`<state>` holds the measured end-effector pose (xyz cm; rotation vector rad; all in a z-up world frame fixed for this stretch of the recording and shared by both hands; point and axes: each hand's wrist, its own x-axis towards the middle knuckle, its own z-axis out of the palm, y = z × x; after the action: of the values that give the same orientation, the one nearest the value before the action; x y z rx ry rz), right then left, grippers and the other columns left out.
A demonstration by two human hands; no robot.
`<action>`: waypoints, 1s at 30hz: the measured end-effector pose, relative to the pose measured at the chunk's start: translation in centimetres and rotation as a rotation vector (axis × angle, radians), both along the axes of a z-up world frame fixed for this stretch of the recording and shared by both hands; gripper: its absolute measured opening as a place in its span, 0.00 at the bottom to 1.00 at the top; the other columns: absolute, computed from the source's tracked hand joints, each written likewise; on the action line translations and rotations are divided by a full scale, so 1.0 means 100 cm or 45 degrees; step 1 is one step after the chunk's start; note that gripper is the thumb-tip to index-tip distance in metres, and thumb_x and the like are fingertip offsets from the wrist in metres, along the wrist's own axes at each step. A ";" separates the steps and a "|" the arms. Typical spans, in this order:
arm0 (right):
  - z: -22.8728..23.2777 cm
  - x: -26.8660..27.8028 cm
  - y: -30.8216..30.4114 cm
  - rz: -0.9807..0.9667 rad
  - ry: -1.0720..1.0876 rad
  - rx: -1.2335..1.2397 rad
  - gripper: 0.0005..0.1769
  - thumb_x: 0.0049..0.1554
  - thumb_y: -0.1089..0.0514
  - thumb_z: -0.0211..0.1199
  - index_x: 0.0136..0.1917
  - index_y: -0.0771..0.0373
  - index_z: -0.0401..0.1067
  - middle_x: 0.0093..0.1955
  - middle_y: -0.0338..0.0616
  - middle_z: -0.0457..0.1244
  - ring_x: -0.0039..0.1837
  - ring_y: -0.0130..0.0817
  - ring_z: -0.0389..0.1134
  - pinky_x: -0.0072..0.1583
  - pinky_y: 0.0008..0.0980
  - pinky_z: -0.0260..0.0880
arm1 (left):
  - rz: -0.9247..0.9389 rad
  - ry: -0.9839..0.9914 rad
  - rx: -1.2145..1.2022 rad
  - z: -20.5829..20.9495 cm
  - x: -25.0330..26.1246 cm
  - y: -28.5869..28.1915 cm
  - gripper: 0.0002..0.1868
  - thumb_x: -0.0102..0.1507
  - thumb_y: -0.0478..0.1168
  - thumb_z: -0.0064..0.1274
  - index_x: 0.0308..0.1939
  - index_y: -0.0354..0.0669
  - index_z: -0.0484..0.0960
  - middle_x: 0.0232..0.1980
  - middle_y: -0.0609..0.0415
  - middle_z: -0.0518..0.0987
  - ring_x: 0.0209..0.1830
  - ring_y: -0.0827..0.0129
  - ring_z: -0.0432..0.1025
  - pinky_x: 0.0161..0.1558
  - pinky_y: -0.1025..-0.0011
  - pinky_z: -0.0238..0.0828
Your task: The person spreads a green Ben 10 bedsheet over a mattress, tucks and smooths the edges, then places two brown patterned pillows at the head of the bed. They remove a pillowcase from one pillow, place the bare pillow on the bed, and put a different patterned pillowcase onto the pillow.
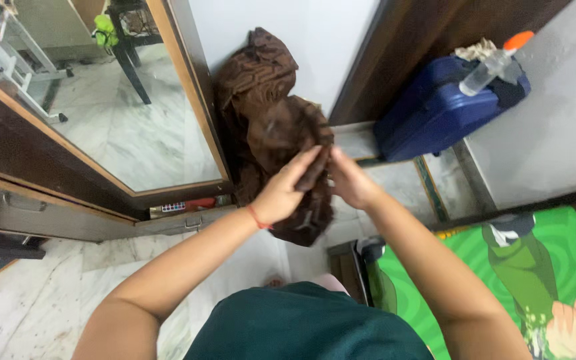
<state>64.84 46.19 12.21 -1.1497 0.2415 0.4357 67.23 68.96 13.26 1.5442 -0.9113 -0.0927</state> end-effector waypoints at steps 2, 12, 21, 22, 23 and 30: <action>0.006 0.039 0.019 0.017 -0.163 0.286 0.35 0.61 0.32 0.51 0.72 0.53 0.64 0.72 0.42 0.62 0.73 0.40 0.61 0.71 0.53 0.60 | 0.120 -0.311 0.070 0.014 0.020 -0.015 0.44 0.59 0.28 0.55 0.79 0.41 0.56 0.80 0.40 0.61 0.81 0.48 0.54 0.80 0.52 0.47; -0.024 0.257 0.003 -0.107 -0.062 -0.377 0.40 0.59 0.49 0.60 0.79 0.55 0.47 0.69 0.45 0.62 0.65 0.40 0.65 0.63 0.45 0.69 | 0.427 -0.313 1.282 -0.012 0.243 -0.023 0.44 0.58 0.48 0.62 0.77 0.61 0.58 0.80 0.45 0.54 0.82 0.43 0.43 0.77 0.39 0.40; -0.094 0.283 -0.087 0.624 0.241 -0.714 0.36 0.57 0.51 0.60 0.78 0.53 0.59 0.64 0.44 0.67 0.60 0.41 0.71 0.61 0.39 0.72 | 0.321 0.519 2.109 -0.148 0.360 -0.053 0.49 0.59 0.61 0.64 0.77 0.91 0.51 0.85 0.58 0.18 0.84 0.38 0.19 0.72 0.23 0.28; -0.100 0.280 -0.099 0.585 0.256 -0.729 0.35 0.58 0.50 0.60 0.77 0.53 0.61 0.65 0.44 0.67 0.60 0.40 0.71 0.61 0.39 0.72 | 0.304 0.555 2.114 -0.159 0.366 -0.054 0.48 0.59 0.61 0.64 0.77 0.91 0.51 0.85 0.59 0.18 0.84 0.39 0.18 0.72 0.22 0.28; -0.104 0.277 -0.111 0.546 0.271 -0.744 0.34 0.58 0.50 0.59 0.77 0.53 0.62 0.65 0.43 0.67 0.60 0.38 0.71 0.61 0.39 0.71 | 0.289 0.590 2.118 -0.168 0.370 -0.055 0.48 0.59 0.61 0.64 0.77 0.91 0.52 0.85 0.60 0.18 0.84 0.39 0.17 0.72 0.22 0.27; -0.109 0.234 -0.180 0.153 0.393 -0.729 0.29 0.59 0.53 0.55 0.74 0.53 0.67 0.65 0.42 0.68 0.61 0.36 0.72 0.61 0.36 0.72 | 0.130 0.583 2.250 -0.193 0.391 -0.057 0.54 0.58 0.63 0.64 0.79 0.91 0.43 0.83 0.56 0.13 0.82 0.36 0.16 0.70 0.19 0.32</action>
<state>88.20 28.17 1.31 -1.6610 0.5952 0.6776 106.36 63.29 -6.06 2.9194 -0.1884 -1.4130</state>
